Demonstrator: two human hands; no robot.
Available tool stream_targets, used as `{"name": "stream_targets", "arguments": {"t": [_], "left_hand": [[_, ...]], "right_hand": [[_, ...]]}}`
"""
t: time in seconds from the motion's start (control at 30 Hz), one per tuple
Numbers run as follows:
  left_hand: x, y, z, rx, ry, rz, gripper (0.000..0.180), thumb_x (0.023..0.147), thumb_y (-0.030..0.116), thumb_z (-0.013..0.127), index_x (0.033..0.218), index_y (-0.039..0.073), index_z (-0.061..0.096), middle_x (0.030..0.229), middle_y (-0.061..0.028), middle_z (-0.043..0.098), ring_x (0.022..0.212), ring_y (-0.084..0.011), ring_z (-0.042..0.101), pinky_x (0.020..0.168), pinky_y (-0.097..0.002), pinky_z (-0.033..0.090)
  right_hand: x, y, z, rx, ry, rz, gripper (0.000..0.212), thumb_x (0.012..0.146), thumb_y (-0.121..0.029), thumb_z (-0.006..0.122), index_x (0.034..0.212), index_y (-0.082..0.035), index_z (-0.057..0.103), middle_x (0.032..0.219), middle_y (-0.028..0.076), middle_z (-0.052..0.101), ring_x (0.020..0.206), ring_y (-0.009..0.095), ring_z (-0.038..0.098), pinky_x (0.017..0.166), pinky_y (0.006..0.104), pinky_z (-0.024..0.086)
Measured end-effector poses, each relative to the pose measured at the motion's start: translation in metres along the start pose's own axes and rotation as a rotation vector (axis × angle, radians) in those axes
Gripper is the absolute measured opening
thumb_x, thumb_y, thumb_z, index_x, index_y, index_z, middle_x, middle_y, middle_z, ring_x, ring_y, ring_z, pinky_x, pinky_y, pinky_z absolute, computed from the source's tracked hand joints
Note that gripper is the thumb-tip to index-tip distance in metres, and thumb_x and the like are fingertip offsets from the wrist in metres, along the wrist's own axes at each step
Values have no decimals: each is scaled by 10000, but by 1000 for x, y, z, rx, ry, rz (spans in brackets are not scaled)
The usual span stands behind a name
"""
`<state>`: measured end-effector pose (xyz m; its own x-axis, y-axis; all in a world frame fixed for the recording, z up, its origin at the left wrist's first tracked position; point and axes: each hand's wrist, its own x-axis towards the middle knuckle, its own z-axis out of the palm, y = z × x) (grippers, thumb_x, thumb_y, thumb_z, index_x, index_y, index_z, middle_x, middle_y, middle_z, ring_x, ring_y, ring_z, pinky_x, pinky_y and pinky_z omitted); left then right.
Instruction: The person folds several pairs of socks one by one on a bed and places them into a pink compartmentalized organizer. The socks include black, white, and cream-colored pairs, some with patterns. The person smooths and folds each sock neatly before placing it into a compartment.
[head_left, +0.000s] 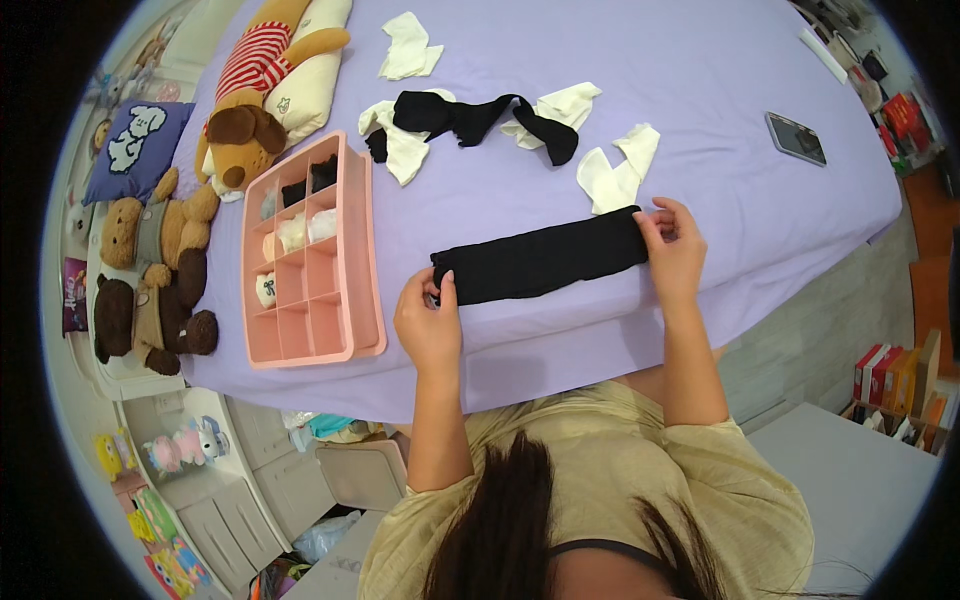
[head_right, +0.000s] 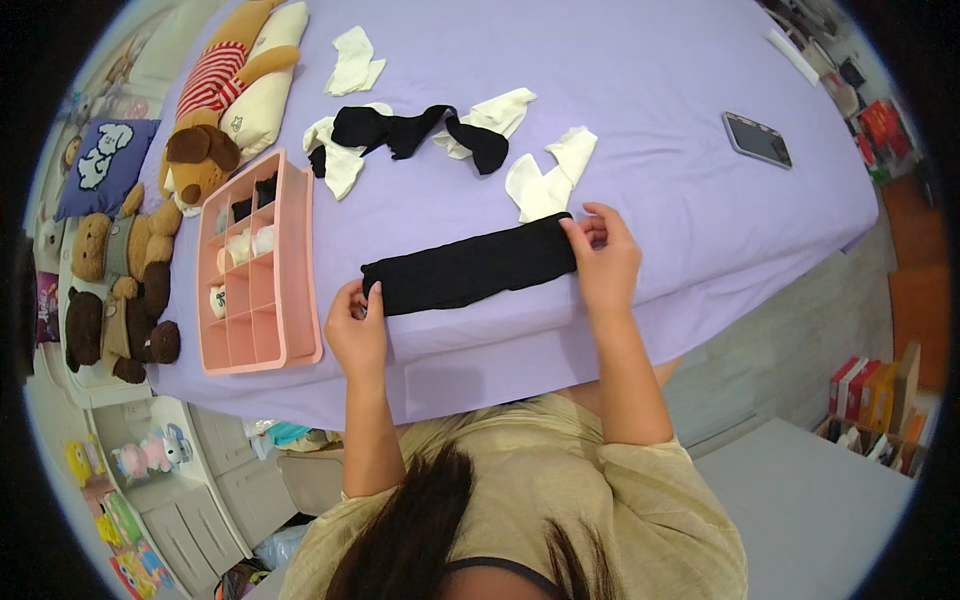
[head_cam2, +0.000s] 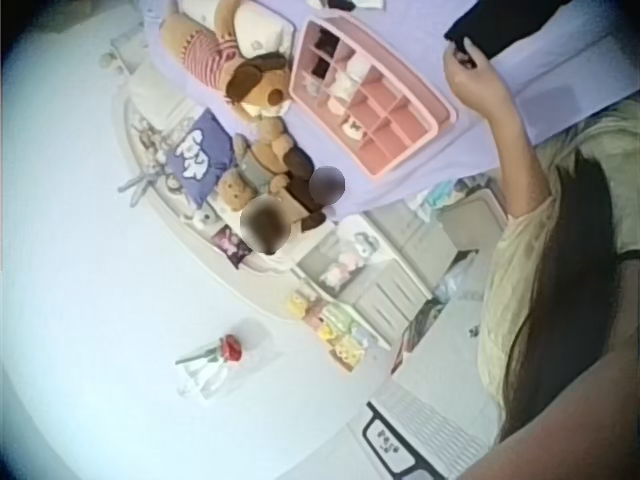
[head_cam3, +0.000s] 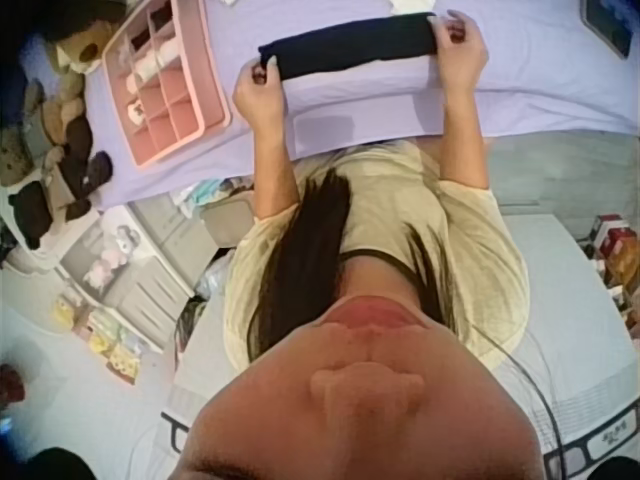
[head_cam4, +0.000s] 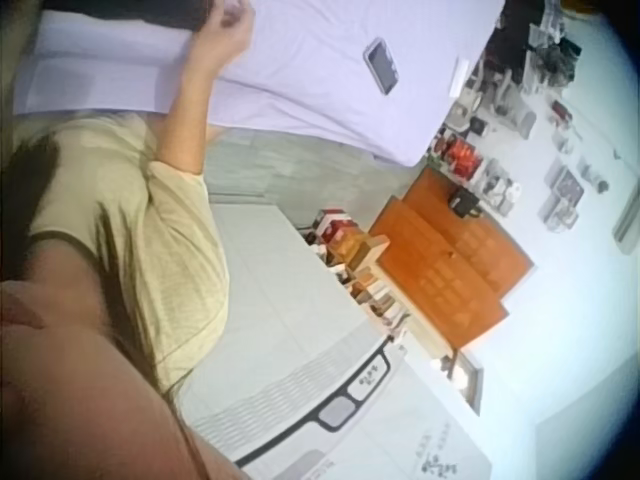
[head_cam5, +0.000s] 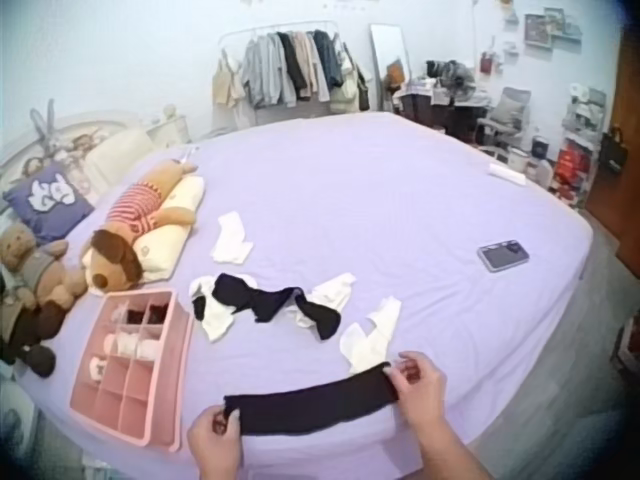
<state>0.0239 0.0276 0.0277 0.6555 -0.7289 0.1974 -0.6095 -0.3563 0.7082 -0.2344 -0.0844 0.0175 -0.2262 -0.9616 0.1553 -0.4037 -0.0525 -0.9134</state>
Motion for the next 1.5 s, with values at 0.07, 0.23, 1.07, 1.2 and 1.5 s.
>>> {"name": "stream_targets", "arguments": {"t": [0.07, 0.23, 1.07, 1.2, 1.5], "left_hand": [[2, -3, -1, -179, 40, -87, 212, 881, 174, 694, 959, -23, 679, 709, -38, 602, 618, -108, 491, 569, -262, 410], [10, -18, -5, -284, 14, -151, 251, 925, 219, 648, 1000, -18, 677, 738, -35, 606, 625, -94, 478, 565, -259, 402], [-1, 19, 15, 150, -27, 578, 360, 895, 91, 586, 1242, -3, 558, 1295, -180, 540, 1223, -353, 491, 1020, -457, 378], [-14, 29, 51, 288, -402, 702, 526, 920, 213, 532, 1409, 40, 440, 1510, -124, 385, 1414, -339, 314, 1147, -547, 178], [-6, 7, 18, 496, -314, 491, 575, 932, 261, 530, 1451, 58, 390, 1528, -126, 354, 1408, -347, 316, 1154, -539, 180]], "right_hand": [[4, 12, -3, 63, 19, 60, 224, 865, -85, 709, 1051, 30, 659, 783, 51, 665, 685, 98, 600, 635, 244, 499], [0, 14, -10, 108, -12, 128, 214, 896, -143, 683, 1027, 26, 673, 825, 61, 673, 728, 98, 606, 649, 248, 500], [-47, -39, 12, 4, -273, -475, 378, 819, -50, 686, 1183, -1, 595, 1194, 160, 598, 1075, 314, 590, 899, 390, 494], [-63, -37, 40, -337, -613, -740, 697, 816, -350, 689, 1368, 10, 463, 1450, 175, 434, 1377, 325, 367, 1134, 508, 246], [-38, -9, 4, -797, -400, -557, 662, 869, -394, 634, 1398, -37, 459, 1500, 124, 398, 1400, 258, 349, 1151, 472, 221]]}}
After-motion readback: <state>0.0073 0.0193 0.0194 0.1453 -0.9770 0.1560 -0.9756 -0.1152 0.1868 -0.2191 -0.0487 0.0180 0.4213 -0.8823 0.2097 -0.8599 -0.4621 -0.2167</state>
